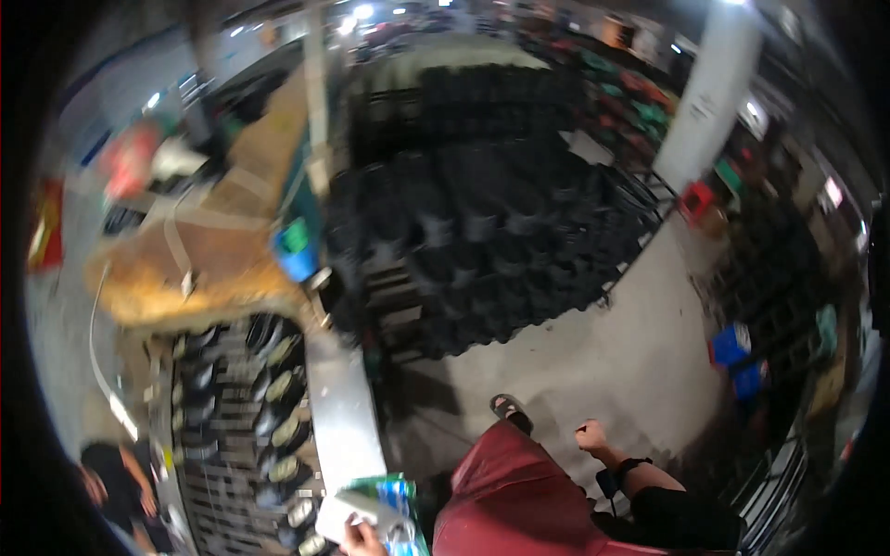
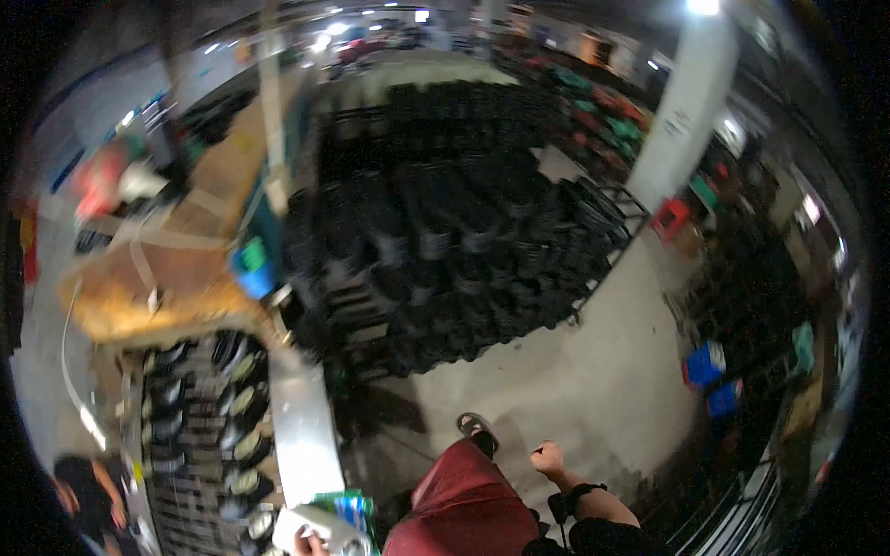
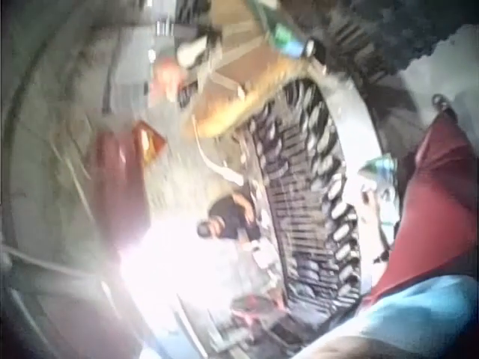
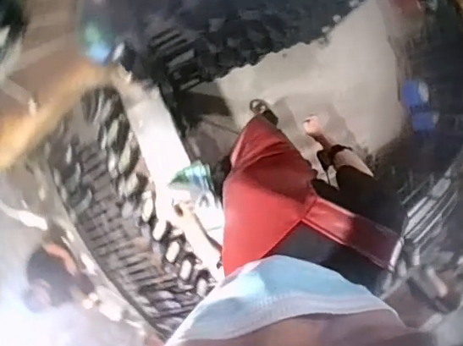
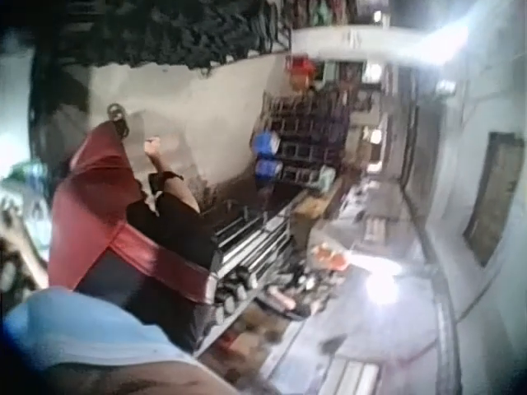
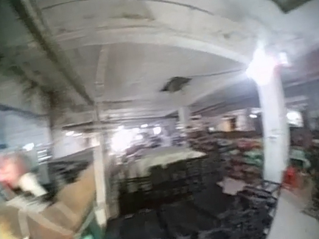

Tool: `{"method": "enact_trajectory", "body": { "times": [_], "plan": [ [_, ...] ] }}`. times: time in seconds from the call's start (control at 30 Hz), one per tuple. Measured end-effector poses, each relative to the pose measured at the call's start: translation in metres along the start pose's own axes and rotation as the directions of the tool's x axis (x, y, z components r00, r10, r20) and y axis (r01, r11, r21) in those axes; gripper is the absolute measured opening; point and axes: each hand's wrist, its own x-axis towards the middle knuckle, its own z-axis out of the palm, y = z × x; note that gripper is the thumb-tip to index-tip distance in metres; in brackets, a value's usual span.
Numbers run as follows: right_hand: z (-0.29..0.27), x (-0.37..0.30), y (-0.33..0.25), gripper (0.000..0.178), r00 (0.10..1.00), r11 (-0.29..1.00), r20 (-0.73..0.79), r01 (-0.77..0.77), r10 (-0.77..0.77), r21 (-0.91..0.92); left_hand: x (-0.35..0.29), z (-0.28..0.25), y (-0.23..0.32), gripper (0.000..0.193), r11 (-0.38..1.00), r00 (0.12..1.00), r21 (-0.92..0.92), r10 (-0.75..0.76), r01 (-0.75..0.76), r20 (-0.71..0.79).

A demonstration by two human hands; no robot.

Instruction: Apply glue to the edges of shoe uppers and then retrieve soles from a rack to prepare for attachment.

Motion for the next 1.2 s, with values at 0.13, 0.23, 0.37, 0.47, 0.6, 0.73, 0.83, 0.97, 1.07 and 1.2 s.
{"method": "enact_trajectory", "body": {
  "times": [0.13, 0.23, 0.37, 0.47, 0.6, 0.73, 0.83, 0.97, 1.07, 1.2],
  "plan": [
    [-0.043, 0.094, 0.014, 0.023, 0.885, 0.900, 0.323, -0.402, 0.334, 0.169, 0.028, 0.256, 0.105, 0.038, 0.918, 0.811, 0.219, 0.157, -0.330, 0.564],
    [-0.072, 0.170, 0.052, 0.033, 0.903, 0.932, 0.282, -0.356, 0.325, 0.065, 0.026, 0.435, 0.187, 0.036, 0.861, 0.618, 0.212, 0.141, -0.462, 0.773],
    [-0.163, 0.310, -0.097, 0.034, 0.993, 0.836, -0.074, -0.039, 0.095, 0.547, -0.007, 0.589, 0.313, 0.030, 0.866, 0.554, -0.078, 0.383, -0.495, 0.739],
    [-0.260, 0.384, -0.212, 0.022, 0.972, 0.411, -0.187, 0.114, 0.141, 0.904, -0.017, 0.689, 0.397, 0.037, 0.486, 0.248, -0.302, 0.778, -0.820, 0.577],
    [-0.284, 0.438, -0.281, 0.018, 0.995, 0.288, 0.011, -0.039, 0.101, 0.957, -0.002, 0.751, 0.467, 0.068, 0.177, 0.190, 0.069, 0.880, -0.982, 0.435],
    [-0.288, 0.454, -0.295, 0.053, 0.921, 0.308, -0.054, -0.072, 0.385, 0.949, 0.027, 0.780, 0.493, 0.093, 0.155, 0.332, 0.329, 0.732, -0.931, 0.595],
    [-0.293, 0.451, -0.304, 0.105, 0.727, 0.793, -0.647, 0.246, 0.229, 0.557, 0.049, 0.792, 0.490, 0.093, 0.074, 0.367, 0.427, 0.656, -0.901, 0.659],
    [-0.293, 0.475, -0.290, 0.124, 0.702, 0.896, -0.710, 0.348, -0.055, 0.275, 0.055, 0.794, 0.486, 0.086, -0.027, 0.307, 0.465, 0.716, -0.885, 0.627],
    [-0.315, 0.502, -0.272, 0.121, 0.743, 0.889, -0.665, 0.351, -0.075, 0.293, 0.071, 0.797, 0.479, 0.087, 0.008, 0.296, 0.409, 0.704, -0.912, 0.646],
    [-0.335, 0.498, -0.245, 0.104, 0.632, 0.873, -0.757, 0.450, -0.165, 0.185, 0.061, 0.806, 0.484, 0.080, 0.007, 0.258, 0.356, 0.704, -0.934, 0.662]
  ]
}}
